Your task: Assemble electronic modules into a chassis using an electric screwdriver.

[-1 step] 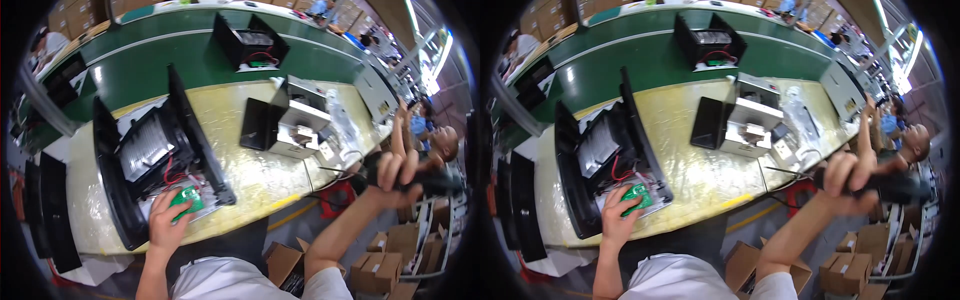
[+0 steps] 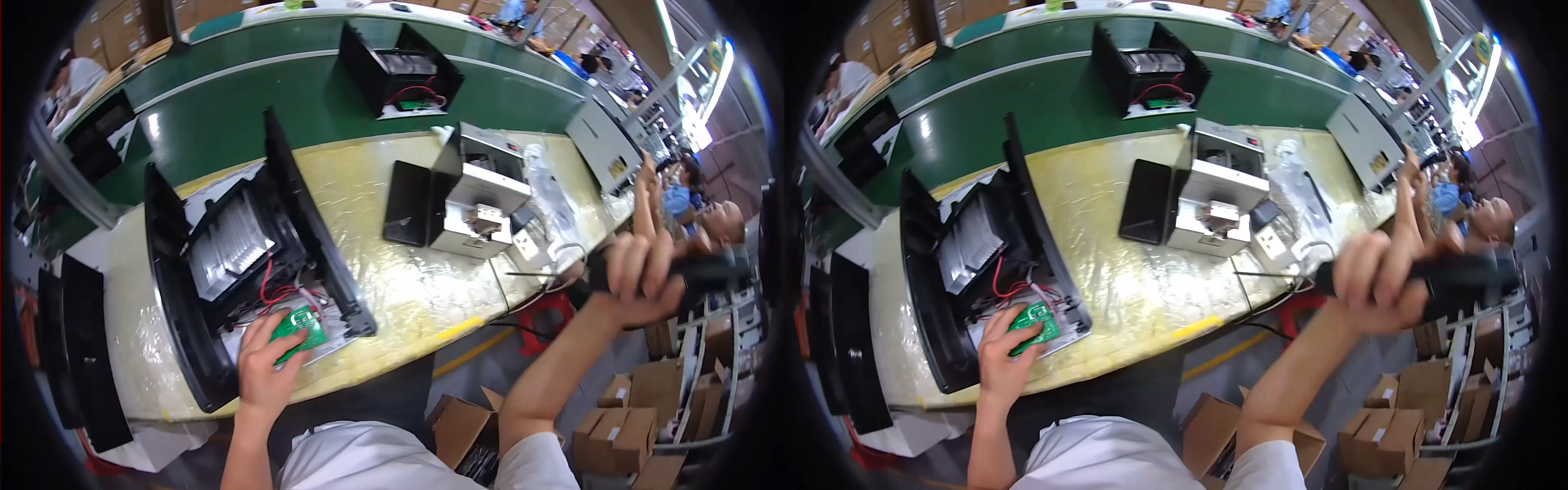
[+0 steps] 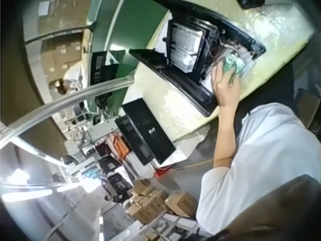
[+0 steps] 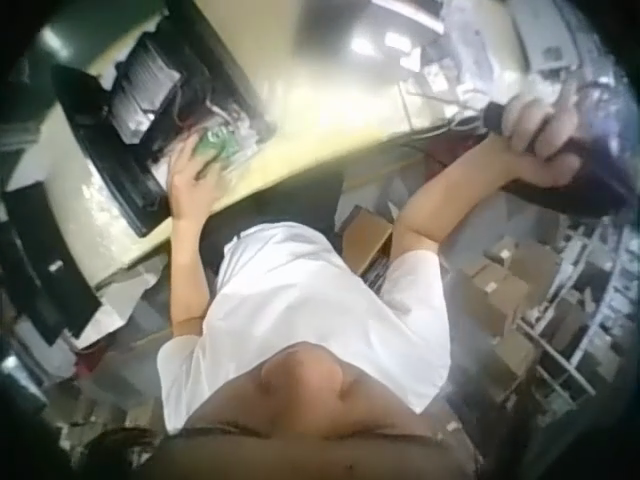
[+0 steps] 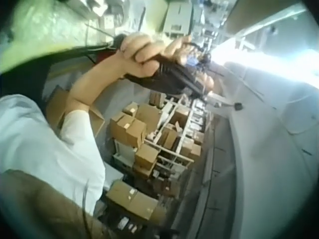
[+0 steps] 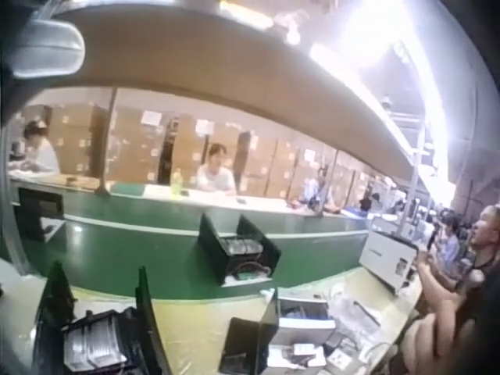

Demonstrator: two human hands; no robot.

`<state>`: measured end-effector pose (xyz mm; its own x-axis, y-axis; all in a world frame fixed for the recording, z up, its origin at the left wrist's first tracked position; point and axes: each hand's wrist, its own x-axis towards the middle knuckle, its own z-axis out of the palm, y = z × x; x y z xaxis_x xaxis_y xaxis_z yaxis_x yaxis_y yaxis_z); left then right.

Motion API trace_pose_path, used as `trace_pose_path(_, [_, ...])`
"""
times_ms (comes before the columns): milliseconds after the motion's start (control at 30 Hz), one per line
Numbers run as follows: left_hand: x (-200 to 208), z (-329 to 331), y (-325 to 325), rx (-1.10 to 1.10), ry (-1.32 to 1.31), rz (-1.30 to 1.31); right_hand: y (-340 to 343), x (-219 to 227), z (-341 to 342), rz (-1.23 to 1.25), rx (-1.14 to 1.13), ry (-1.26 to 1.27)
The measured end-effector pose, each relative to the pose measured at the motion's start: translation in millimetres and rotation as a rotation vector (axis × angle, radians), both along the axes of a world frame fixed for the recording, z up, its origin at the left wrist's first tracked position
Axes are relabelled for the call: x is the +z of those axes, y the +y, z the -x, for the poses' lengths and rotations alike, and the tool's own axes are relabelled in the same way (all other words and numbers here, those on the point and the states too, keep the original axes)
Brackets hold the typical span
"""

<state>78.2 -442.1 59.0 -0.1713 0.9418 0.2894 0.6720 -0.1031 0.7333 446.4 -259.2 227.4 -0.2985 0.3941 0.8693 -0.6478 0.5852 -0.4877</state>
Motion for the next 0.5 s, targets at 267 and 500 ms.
trace_pose_path(267, [-12,27,2,0.0,-0.006,-0.013,27,-22,78,0.18,-0.487,-0.035])
trace_pose_path(500, [-12,26,0,0.023,-0.025,0.005,63,-38,84,0.173,-0.436,-0.187])
